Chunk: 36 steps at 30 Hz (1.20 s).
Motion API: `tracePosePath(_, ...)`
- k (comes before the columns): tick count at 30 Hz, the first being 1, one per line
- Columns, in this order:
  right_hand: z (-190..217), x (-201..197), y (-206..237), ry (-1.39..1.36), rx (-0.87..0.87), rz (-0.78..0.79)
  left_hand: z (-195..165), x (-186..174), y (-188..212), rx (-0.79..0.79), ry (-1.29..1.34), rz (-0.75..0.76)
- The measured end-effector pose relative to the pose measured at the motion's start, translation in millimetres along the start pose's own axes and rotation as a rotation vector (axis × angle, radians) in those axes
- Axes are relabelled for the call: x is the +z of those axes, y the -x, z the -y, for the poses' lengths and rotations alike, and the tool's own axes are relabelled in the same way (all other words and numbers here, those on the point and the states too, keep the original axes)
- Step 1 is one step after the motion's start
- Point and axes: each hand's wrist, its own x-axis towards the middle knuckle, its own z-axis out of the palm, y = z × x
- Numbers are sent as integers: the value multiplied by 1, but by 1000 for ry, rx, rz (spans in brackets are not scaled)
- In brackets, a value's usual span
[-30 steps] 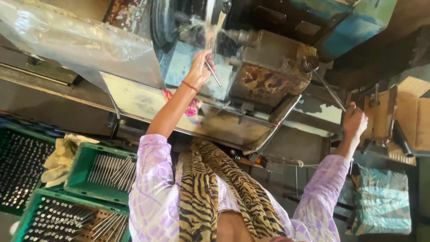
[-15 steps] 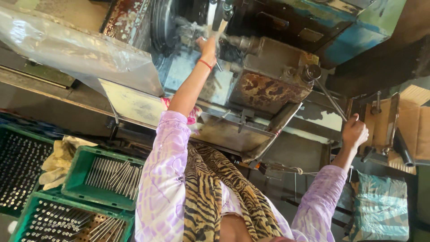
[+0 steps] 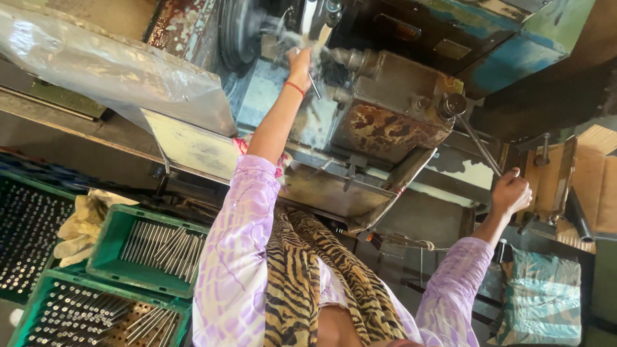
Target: The person repeatedly picks metal rods from a green crate, places them against a rotating grinding wheel, and then returns them to the crate. The process is repeated for multiple rods throughout the clip.
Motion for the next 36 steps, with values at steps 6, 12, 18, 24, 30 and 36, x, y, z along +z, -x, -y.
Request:
tracePosePath(6, 1, 0, 1, 52, -67, -95, 2, -1, -3, -15, 95, 101)
tracePosePath(12, 1, 2, 0, 17, -24, -42, 2, -3, -6, 9, -4, 18)
tracePosePath(18, 2, 2, 0, 28, -39, -55, 1, -4, -12, -10, 47, -34)
tracePosePath(24, 4, 3, 0, 43, -6, -46, -1, -4, -17, -14, 65, -38)
tracePosePath(30, 4, 4, -1, 60, -10, -60, 0, -10, -21, -58, 3, -7)
tracePosePath(36, 6, 11, 18, 97, 83, -105, -5, -17, -22, -86, 173, 125)
